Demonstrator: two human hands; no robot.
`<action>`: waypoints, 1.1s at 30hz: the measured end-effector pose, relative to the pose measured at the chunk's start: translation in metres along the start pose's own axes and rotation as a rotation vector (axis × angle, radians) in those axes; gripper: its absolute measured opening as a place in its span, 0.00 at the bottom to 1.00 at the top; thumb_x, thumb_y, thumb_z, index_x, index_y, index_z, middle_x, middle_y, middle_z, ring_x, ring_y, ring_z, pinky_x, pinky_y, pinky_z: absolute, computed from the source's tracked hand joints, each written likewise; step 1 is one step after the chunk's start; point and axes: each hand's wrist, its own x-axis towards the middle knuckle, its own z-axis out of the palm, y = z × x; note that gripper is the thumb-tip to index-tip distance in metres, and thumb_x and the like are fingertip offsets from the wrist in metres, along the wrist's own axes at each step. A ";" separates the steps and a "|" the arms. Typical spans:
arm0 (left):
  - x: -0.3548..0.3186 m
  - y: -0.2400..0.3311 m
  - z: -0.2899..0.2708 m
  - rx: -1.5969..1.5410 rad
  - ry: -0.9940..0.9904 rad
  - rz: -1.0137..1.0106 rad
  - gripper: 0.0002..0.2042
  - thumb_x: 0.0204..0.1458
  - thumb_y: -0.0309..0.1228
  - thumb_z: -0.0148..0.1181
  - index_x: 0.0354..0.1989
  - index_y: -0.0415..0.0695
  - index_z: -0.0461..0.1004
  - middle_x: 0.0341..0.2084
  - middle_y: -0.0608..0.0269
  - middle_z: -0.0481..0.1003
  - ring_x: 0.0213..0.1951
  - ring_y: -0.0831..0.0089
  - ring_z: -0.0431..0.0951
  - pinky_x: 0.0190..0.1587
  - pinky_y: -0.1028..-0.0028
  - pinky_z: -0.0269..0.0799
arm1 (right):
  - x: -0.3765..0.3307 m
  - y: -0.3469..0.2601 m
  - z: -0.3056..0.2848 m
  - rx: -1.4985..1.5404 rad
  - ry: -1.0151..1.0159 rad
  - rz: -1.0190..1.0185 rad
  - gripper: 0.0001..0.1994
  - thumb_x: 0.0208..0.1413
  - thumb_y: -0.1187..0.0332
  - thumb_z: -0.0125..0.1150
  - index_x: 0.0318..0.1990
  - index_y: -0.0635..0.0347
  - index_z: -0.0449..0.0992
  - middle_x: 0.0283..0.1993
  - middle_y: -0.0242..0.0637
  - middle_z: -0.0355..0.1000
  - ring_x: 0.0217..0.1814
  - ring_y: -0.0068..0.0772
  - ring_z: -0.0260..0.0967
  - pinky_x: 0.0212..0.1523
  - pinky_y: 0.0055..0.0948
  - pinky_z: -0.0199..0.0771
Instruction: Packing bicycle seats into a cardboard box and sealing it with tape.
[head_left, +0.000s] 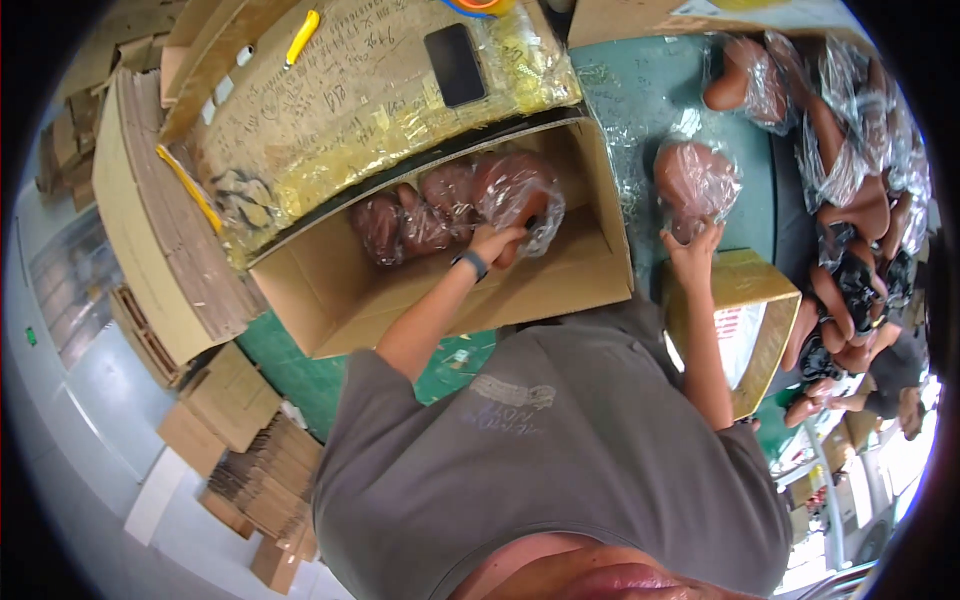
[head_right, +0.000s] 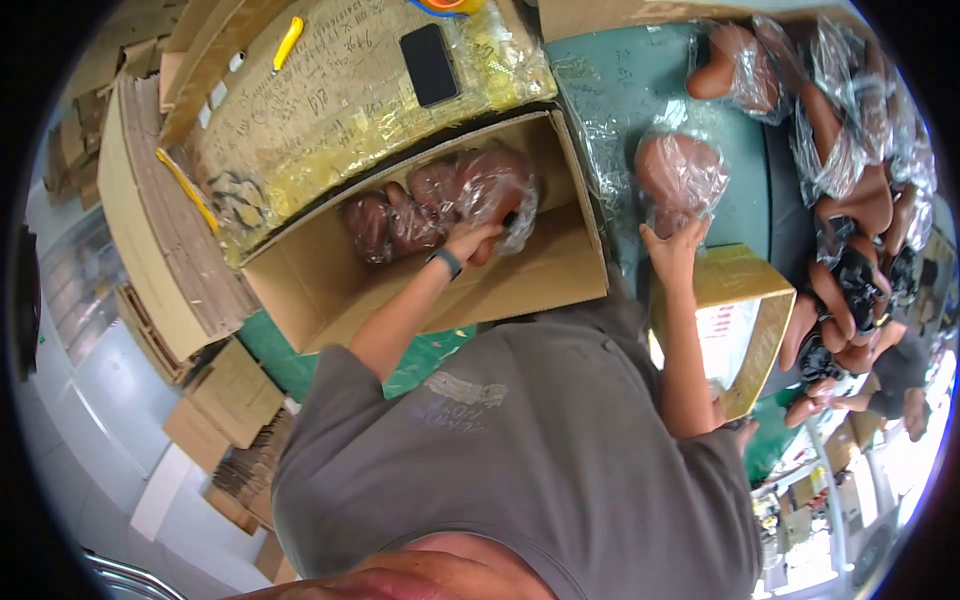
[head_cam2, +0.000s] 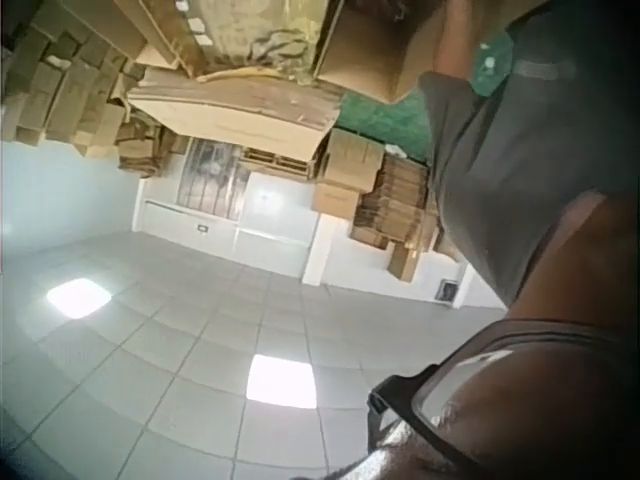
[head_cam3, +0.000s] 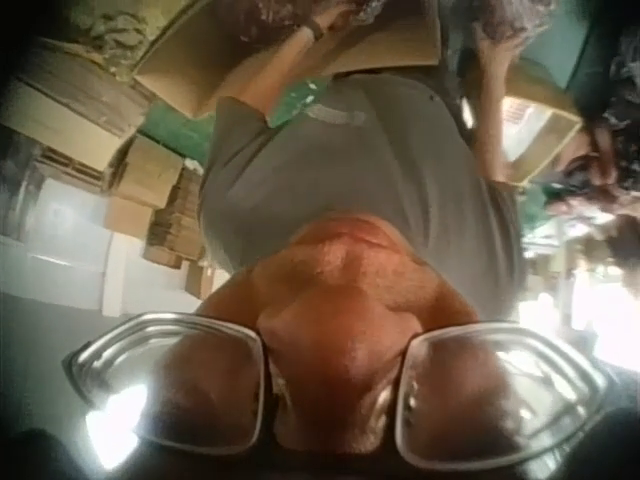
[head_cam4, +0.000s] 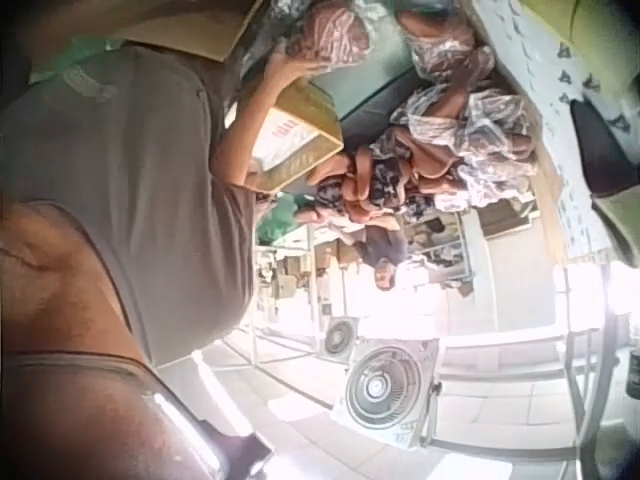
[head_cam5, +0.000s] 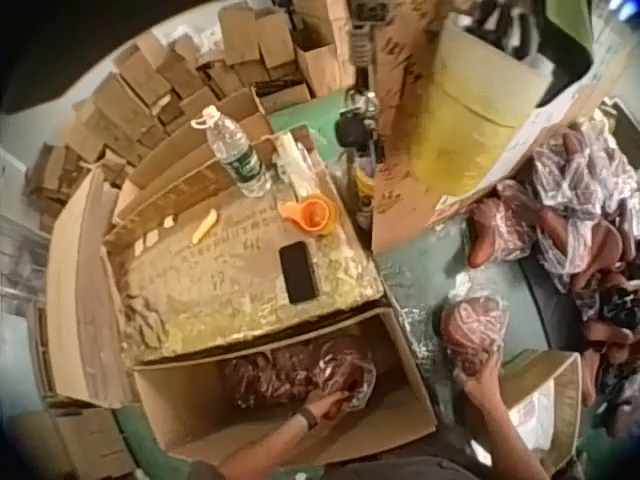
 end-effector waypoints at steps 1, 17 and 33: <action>0.037 -0.006 0.022 -0.024 0.005 0.000 0.30 0.53 0.37 0.79 0.63 0.36 0.80 0.55 0.54 0.85 0.50 0.68 0.85 0.55 0.68 0.80 | 0.003 0.000 0.012 -0.032 0.003 -0.013 0.50 0.52 0.67 0.82 0.80 0.58 0.56 0.83 0.67 0.55 0.87 0.72 0.48 0.81 0.62 0.62; 0.157 -0.026 0.044 0.783 -0.137 0.287 0.20 0.57 0.40 0.73 0.55 0.42 0.81 0.50 0.52 0.85 0.51 0.55 0.85 0.56 0.59 0.81 | 0.056 -0.060 0.005 -0.061 -0.035 0.587 0.70 0.54 0.57 0.81 0.85 0.67 0.23 0.65 0.63 0.79 0.60 0.66 0.82 0.60 0.56 0.85; -0.185 0.066 0.086 0.611 -0.160 0.994 0.28 0.71 0.20 0.58 0.79 0.35 0.61 0.57 0.47 0.80 0.58 0.60 0.82 0.63 0.67 0.78 | -0.718 0.092 -0.147 -0.546 0.800 1.053 0.16 0.50 0.68 0.77 0.47 0.57 0.83 0.48 0.46 0.79 0.54 0.52 0.78 0.54 0.51 0.79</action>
